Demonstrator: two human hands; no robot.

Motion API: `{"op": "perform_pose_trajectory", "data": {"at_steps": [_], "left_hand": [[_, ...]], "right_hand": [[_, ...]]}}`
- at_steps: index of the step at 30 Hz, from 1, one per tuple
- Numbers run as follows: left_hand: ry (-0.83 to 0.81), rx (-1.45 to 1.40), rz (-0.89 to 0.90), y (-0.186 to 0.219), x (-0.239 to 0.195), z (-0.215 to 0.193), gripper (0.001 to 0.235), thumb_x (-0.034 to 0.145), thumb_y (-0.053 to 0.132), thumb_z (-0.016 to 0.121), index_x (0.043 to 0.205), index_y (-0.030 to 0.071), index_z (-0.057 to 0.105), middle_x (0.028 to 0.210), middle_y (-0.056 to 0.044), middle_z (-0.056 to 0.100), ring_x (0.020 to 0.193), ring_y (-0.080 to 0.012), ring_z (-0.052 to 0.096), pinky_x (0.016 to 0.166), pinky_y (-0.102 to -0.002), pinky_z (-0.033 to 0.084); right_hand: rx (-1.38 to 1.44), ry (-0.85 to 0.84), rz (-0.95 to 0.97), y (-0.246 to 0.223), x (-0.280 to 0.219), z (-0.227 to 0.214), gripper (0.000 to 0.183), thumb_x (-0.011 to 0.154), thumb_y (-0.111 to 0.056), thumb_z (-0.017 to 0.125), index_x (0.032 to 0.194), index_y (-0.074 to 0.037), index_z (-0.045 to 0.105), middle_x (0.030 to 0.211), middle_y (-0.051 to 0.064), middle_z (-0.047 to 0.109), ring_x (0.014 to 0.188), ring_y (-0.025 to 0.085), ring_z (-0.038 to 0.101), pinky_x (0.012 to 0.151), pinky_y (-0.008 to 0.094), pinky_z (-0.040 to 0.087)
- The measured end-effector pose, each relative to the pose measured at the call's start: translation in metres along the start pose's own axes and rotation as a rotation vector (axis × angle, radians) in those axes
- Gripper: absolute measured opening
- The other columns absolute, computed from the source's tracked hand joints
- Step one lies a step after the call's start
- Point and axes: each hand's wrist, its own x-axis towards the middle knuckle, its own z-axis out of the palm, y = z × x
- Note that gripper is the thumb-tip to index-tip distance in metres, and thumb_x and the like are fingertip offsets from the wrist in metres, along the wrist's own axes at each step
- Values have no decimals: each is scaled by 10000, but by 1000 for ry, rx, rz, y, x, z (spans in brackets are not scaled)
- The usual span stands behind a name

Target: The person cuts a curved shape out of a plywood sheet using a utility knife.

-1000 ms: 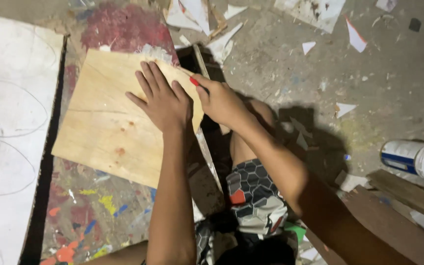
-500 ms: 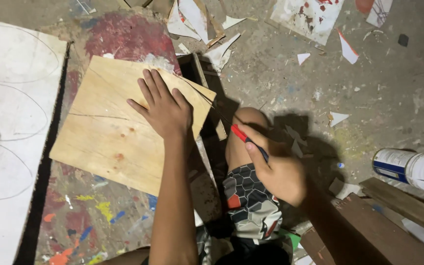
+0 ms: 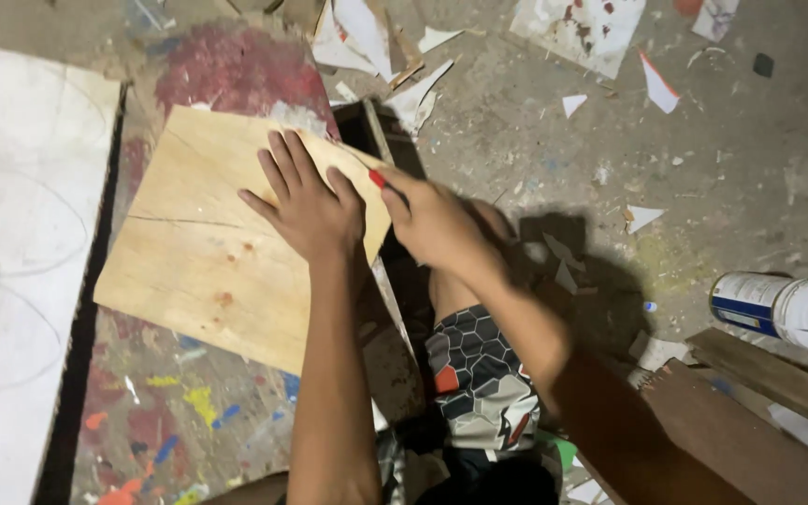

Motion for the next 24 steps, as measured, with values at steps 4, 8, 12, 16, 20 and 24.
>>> {"op": "perform_pose_trajectory", "data": {"at_steps": [4, 8, 12, 16, 20, 24], "left_hand": [[28, -12, 25, -6, -3, 10, 764, 919, 429, 482, 1626, 167, 360, 1690, -64, 345, 1569, -253, 279, 1213, -677, 49], [57, 0, 21, -3, 0, 1, 747, 930, 420, 483, 1619, 156, 370, 1687, -64, 352, 1574, -261, 286, 1227, -674, 59], [33, 18, 34, -1, -2, 2, 743, 946, 422, 479, 1625, 152, 347, 1697, -60, 324, 1577, -261, 263, 1233, -671, 60], [19, -6, 13, -1, -1, -2, 741, 952, 421, 466, 1628, 147, 338, 1704, -62, 307, 1583, -262, 248, 1235, -674, 50], [33, -14, 10, -2, -3, 3, 733, 958, 409, 464, 1630, 148, 335, 1705, -57, 312, 1584, -254, 259, 1238, -664, 37], [30, -13, 21, -2, -2, -2, 688, 1012, 397, 414, 1645, 146, 312, 1714, -46, 273, 1593, -255, 229, 1240, -667, 35]], "right_hand": [[72, 32, 9, -18, -12, -5, 383, 1013, -136, 537, 1362, -44, 664, 1271, 289, 675, 1226, 480, 597, 1030, 563, 480], [103, 15, 12, 15, 23, 20, 350, 1029, -214, 545, 1346, -163, 684, 1256, 169, 715, 1236, 367, 624, 1035, 505, 495], [-62, 12, 48, 12, 26, 20, 357, 1019, -286, 539, 1335, -246, 700, 1148, 154, 753, 1129, 404, 671, 932, 531, 546], [-153, 66, 48, -38, -25, -16, 365, 986, -269, 586, 1328, -216, 703, 1197, 145, 743, 1138, 389, 658, 927, 532, 536], [-373, 45, 56, -55, -73, -48, 378, 997, -313, 592, 1352, -241, 699, 1125, 141, 759, 1045, 398, 713, 875, 528, 571], [-60, -68, 60, -67, -116, -81, 477, 968, -158, 484, 1434, -118, 576, 1456, 172, 546, 1353, 310, 517, 1093, 397, 387]]}}
